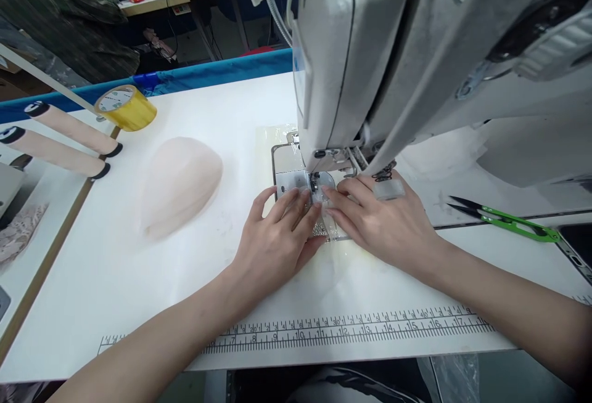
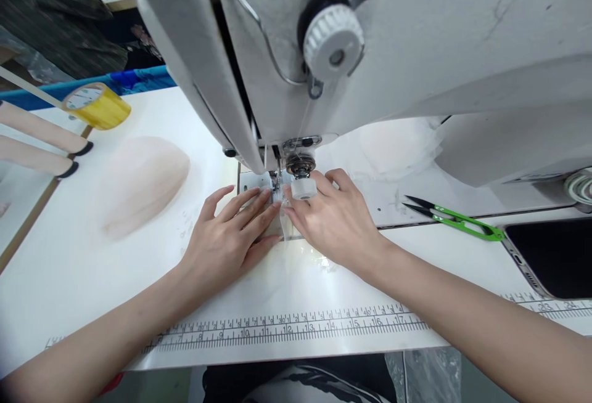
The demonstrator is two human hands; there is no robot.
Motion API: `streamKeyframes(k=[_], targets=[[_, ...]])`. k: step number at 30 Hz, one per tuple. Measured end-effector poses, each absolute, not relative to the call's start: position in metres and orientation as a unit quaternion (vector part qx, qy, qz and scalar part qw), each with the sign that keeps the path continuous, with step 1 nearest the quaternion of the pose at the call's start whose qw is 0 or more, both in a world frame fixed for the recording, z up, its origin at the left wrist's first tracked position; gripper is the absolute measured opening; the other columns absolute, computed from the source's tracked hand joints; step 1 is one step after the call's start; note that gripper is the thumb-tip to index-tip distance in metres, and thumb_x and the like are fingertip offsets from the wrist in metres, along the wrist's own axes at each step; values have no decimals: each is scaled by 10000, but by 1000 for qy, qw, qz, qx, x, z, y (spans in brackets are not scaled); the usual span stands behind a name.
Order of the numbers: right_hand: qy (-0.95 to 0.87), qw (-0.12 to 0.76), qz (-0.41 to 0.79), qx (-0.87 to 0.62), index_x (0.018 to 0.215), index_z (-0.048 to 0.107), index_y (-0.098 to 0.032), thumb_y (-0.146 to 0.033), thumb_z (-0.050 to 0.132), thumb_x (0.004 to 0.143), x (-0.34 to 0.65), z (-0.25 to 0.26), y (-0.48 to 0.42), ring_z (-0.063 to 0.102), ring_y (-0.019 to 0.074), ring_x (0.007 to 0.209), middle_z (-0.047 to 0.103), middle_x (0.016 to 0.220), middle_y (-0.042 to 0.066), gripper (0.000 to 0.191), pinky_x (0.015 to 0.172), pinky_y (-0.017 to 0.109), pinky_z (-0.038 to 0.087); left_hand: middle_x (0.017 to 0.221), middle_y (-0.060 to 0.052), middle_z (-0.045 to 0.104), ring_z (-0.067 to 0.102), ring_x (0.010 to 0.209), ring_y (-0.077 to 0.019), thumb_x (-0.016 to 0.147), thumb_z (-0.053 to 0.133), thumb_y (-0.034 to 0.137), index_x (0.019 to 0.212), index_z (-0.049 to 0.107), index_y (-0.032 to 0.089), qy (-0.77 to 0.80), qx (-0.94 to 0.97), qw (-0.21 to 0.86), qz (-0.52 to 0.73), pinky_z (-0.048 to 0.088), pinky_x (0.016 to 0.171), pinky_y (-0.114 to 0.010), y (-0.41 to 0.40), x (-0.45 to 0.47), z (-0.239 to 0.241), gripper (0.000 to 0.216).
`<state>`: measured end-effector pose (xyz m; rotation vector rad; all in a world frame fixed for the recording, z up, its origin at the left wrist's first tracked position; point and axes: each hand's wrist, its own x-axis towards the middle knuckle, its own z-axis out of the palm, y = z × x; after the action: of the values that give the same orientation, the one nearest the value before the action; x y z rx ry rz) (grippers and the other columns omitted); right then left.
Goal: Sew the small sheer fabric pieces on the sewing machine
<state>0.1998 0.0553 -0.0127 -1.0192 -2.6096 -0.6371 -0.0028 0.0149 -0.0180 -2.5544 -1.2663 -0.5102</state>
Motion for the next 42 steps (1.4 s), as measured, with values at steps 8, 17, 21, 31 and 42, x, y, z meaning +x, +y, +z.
streamKeyframes(k=[8,17,21,31,42], targets=[[-896,127,-232,-356,1151,693,-130,-308,460,998,199,-13,57,575,221,884,732,884,78,331,816,395,315,1238,-102,667,598,1186,-244,968,500,363,1226,624,148,-439,-873,119,-179,359,1069,-472,17,-4,-18,358],[-903,163,-199,-344,1046,726,-152,-261,494,973,204,-7,58,603,210,840,721,884,80,267,802,381,357,1275,-116,643,570,1218,-264,959,517,336,1263,586,139,-438,-874,109,-181,354,1077,-490,17,-4,-17,368],[-930,140,-47,-337,949,730,-212,-248,573,902,217,13,56,603,174,690,705,863,29,167,659,333,397,1157,-86,679,606,1100,-250,916,573,312,1145,608,150,-445,-878,23,-176,494,910,-414,4,-7,9,283],[-904,85,219,-357,876,608,-210,-209,457,961,216,28,54,580,126,620,638,759,-22,173,534,256,370,835,-61,601,530,739,-216,737,446,-13,857,564,158,-479,-878,-12,-20,458,613,-333,-7,9,14,240],[-865,332,-47,-374,952,747,-245,-221,457,957,208,-1,55,497,75,534,684,841,8,291,444,226,250,636,19,616,562,581,-141,856,485,264,996,641,188,-534,-798,-233,-154,394,537,-236,36,-5,39,223]])
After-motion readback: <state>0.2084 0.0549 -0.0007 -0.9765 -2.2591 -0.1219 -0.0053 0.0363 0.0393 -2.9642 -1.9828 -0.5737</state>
